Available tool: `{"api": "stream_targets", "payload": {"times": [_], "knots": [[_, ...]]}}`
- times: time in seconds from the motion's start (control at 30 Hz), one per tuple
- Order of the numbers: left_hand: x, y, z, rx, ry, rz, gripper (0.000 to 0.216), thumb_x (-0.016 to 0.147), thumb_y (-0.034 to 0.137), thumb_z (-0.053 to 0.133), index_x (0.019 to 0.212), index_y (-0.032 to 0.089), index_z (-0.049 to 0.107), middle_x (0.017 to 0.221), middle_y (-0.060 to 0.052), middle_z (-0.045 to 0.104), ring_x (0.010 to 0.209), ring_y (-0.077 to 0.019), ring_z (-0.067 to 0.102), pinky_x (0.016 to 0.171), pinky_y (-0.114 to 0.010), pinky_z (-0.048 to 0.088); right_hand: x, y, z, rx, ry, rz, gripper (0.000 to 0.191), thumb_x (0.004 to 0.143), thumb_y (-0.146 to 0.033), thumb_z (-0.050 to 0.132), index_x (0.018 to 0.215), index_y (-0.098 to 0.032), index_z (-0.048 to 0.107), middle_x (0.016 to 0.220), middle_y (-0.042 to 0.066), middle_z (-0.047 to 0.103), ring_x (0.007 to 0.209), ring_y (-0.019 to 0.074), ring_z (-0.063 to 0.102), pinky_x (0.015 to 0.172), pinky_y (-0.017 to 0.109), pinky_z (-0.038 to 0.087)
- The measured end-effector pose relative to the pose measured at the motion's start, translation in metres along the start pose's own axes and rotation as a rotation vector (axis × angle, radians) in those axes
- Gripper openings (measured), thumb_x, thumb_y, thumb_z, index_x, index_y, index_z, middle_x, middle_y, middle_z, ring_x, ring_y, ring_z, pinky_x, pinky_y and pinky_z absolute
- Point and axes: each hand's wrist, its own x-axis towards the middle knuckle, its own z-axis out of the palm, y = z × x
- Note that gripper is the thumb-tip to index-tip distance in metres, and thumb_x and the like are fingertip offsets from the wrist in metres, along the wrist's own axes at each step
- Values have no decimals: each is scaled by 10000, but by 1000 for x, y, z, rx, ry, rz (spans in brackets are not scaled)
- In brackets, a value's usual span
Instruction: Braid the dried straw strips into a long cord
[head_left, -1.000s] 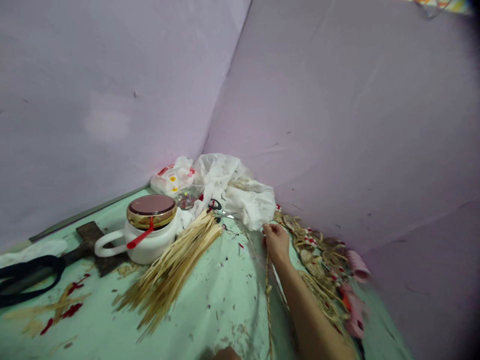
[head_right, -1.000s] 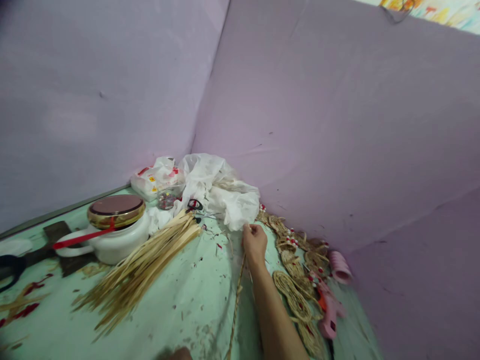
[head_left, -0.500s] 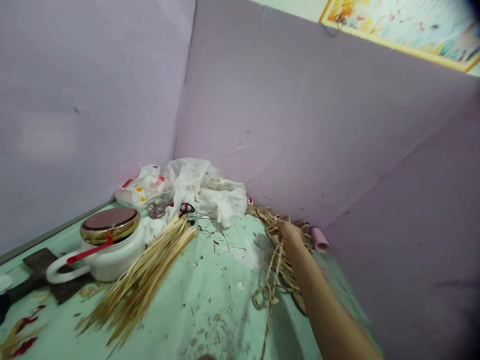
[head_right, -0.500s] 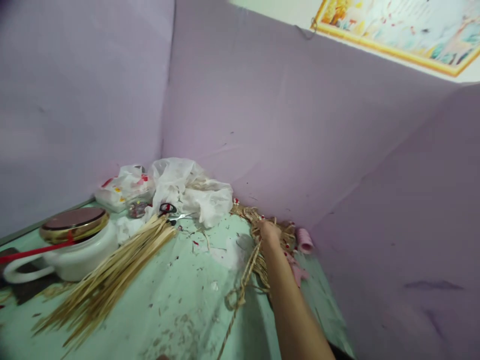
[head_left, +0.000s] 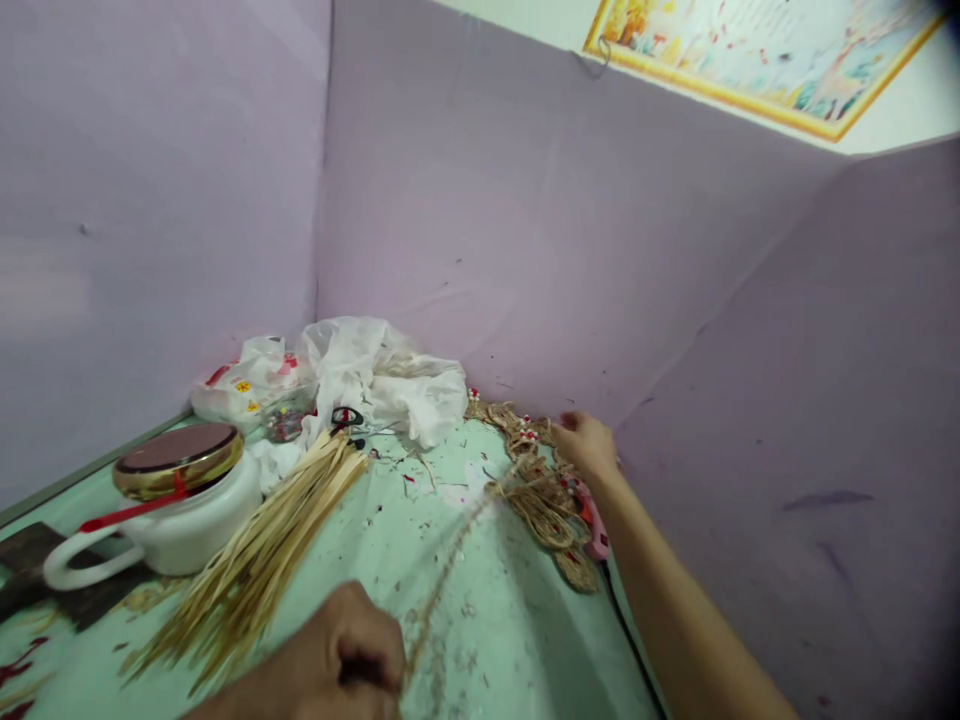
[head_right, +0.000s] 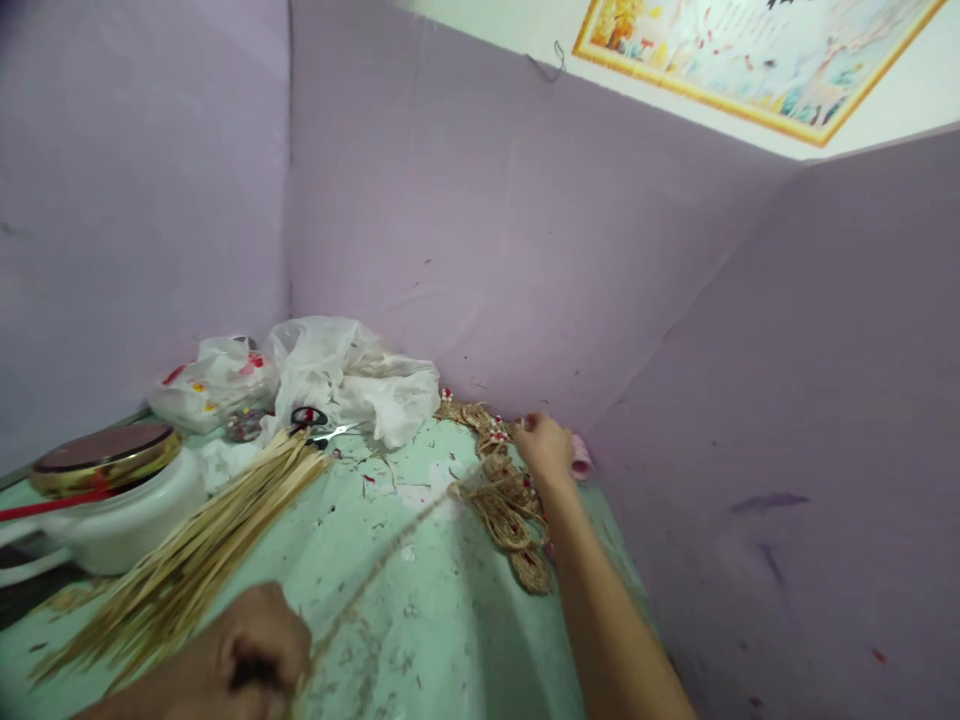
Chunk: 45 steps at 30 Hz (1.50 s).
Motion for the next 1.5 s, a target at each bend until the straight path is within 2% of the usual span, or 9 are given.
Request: {"api": "stream_targets", "payload": {"times": [0.07,0.13,0.23,0.47,0.67,0.83,1.0,1.23,1.5], "knots": [[8,6,-22,12,140,5,152,654,216,494,514,161,511,497,30,401,519,-75,372,537,-204,319,-34,-25,-3,181,-106,-244,281,758,-297,493,933,-139,646,937,114,638,915,230,551,793,323,395],[11,15,-37,-5,249,6,147,597,242,494,478,160,464,474,30,359,502,-75,341,504,-205,284,-70,-47,-2,424,-436,-488,287,806,-324,418,926,-189,641,951,62,640,899,187,558,793,293,400],[6,25,-51,-69,410,28,160,568,303,468,494,161,475,501,8,406,541,-104,382,510,-215,302,-108,-61,2,565,-652,-641,259,794,-329,449,925,-210,638,974,47,631,929,182,540,784,283,395],[22,44,-64,63,751,-11,196,644,330,415,544,167,460,467,26,352,459,-83,304,438,-209,248,-127,-56,8,980,-787,-20,274,648,-409,589,605,-158,488,472,-47,491,308,36,303,325,188,262],[82,80,-33,902,457,-30,153,617,228,413,528,170,523,507,-15,516,496,-120,435,511,-245,283,-145,-71,26,1257,-731,195,395,617,-528,580,638,-137,527,475,-39,452,372,38,321,352,174,184],[113,73,-13,1166,235,-29,211,626,223,419,640,172,623,645,-92,628,581,-196,558,546,-272,332,-128,-53,41,1288,-698,249,455,608,-591,544,586,-137,524,505,-25,415,454,65,354,393,183,210],[122,53,-18,1177,231,-94,201,605,246,447,628,180,636,631,-90,629,605,-206,571,547,-269,324,-106,-35,44,1227,-474,330,291,551,-404,637,566,-145,504,488,-47,365,443,54,281,401,186,174],[131,35,-45,1007,495,-375,239,653,283,421,627,183,637,627,-66,617,597,-165,533,503,-242,239,-107,-36,26,1278,-621,214,245,583,-348,633,618,-119,555,528,-28,449,439,37,313,404,180,183],[137,27,-31,698,796,-371,206,672,282,449,607,197,626,617,-15,618,598,-115,509,525,-219,242,-124,-49,41,1284,-641,212,316,488,-328,716,651,-150,512,466,-40,517,436,88,486,380,167,314]]}}
